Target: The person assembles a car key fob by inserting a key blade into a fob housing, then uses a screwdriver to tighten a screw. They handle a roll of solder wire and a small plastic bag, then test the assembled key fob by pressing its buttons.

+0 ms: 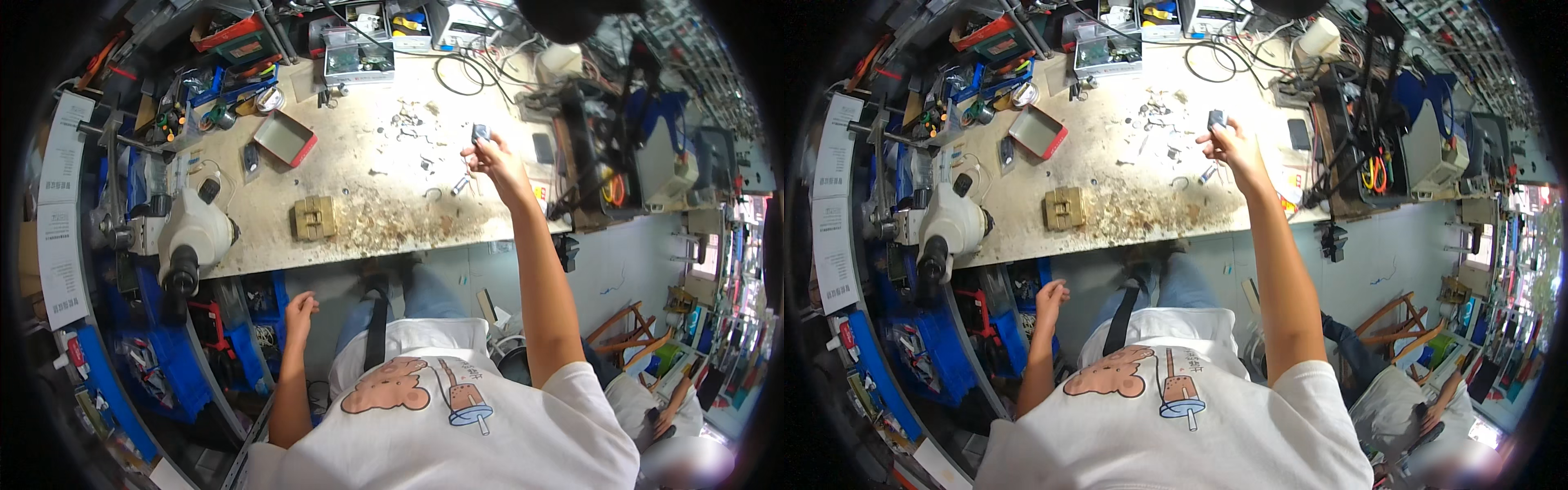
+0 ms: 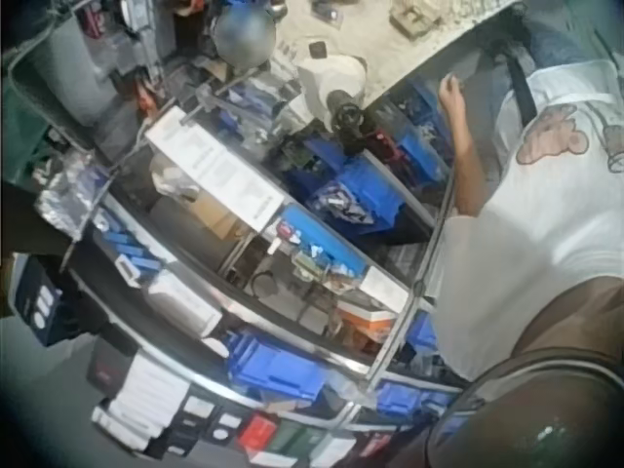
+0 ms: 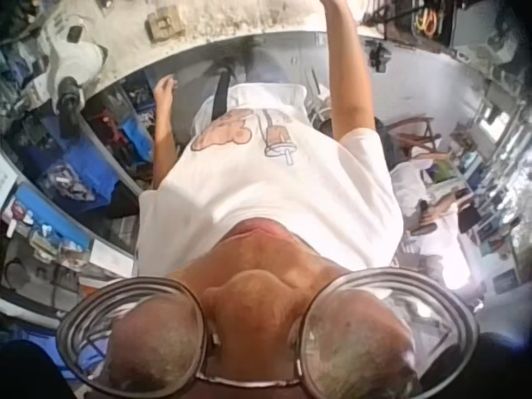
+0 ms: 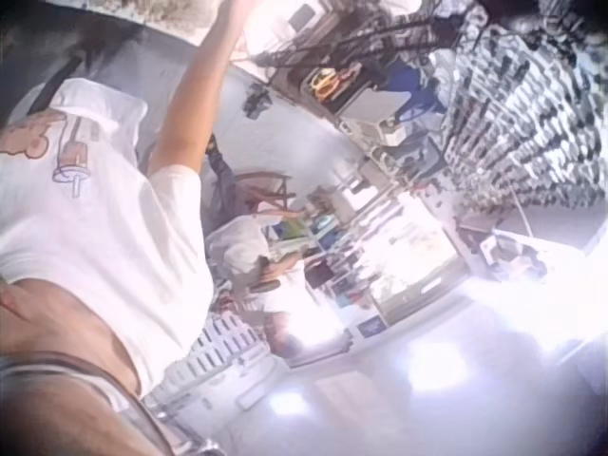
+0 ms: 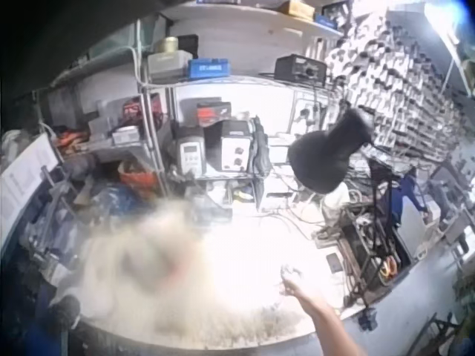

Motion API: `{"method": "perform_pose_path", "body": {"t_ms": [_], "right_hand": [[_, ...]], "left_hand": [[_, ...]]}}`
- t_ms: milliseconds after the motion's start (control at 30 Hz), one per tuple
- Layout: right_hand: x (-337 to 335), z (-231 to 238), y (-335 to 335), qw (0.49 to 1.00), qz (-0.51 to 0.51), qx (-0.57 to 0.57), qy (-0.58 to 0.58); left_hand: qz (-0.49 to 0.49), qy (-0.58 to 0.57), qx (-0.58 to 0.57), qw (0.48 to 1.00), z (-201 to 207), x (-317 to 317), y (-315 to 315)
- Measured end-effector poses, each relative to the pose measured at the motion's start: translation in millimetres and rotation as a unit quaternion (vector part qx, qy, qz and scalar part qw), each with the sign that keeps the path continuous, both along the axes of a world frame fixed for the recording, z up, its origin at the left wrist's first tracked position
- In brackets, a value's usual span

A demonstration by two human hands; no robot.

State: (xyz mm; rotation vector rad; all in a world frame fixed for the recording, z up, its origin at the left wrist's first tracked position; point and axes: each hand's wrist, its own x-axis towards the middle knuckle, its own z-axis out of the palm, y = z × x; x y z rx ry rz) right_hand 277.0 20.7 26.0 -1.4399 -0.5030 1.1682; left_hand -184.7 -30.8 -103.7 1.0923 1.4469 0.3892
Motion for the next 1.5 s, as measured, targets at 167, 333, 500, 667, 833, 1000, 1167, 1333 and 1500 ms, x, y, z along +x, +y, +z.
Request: {"method": "perform_pose_path", "body": {"t_ms": [167, 333, 500, 667, 833, 1000, 1167, 1333, 1500], "right_hand": [[31.8, -83.2, 112.4, 0.988, 0.026, -0.041, 0.145], [46.8, -120.7, 204.5, 0.98, 0.007, -0.12, 0.157], [41.8, -113.8, 209.1, 0.992, -0.042, -0.097, 0.067], [23.3, -103.5, 112.4, 0.997, -0.009, -0.062, -0.038], [70.9, -118.2, 8.4, 0.973, -0.076, -0.088, -0.201], [74.3, -109.9, 3.8, 0.907, 0.019, -0.095, -0.409], [61.3, -118.8, 90.2, 0.863, 0.094, 0.034, -0.495], [40.1, -150.6, 142.4, 0.778, 0.151, 0.076, -0.605], [14.3, -151.6, 130.9, 0.722, 0.232, 0.13, -0.639]], "left_hand": [[0.106, -0.006, -0.057, 0.993, -6.3, -8.3, -34.4], [0.194, 0.001, -0.076, 0.978, -6.1, -7.3, -93.4], [0.25, 0.044, -0.108, 0.961, 1.0, 24.4, -106.3], [0.132, 0.088, -0.064, 0.985, 6.2, 60.9, -71.7], [0.045, 0.083, 0.013, 0.995, 49.2, 107.9, -15.0], [-0.123, 0.112, 0.196, 0.966, 80.6, 172.7, 62.6], [-0.183, 0.176, 0.269, 0.929, 48.9, 248.5, 119.0], [-0.196, 0.286, 0.339, 0.874, -6.7, 292.7, 141.4], [-0.17, 0.327, 0.414, 0.832, -28.4, 319.5, 172.5]]}}
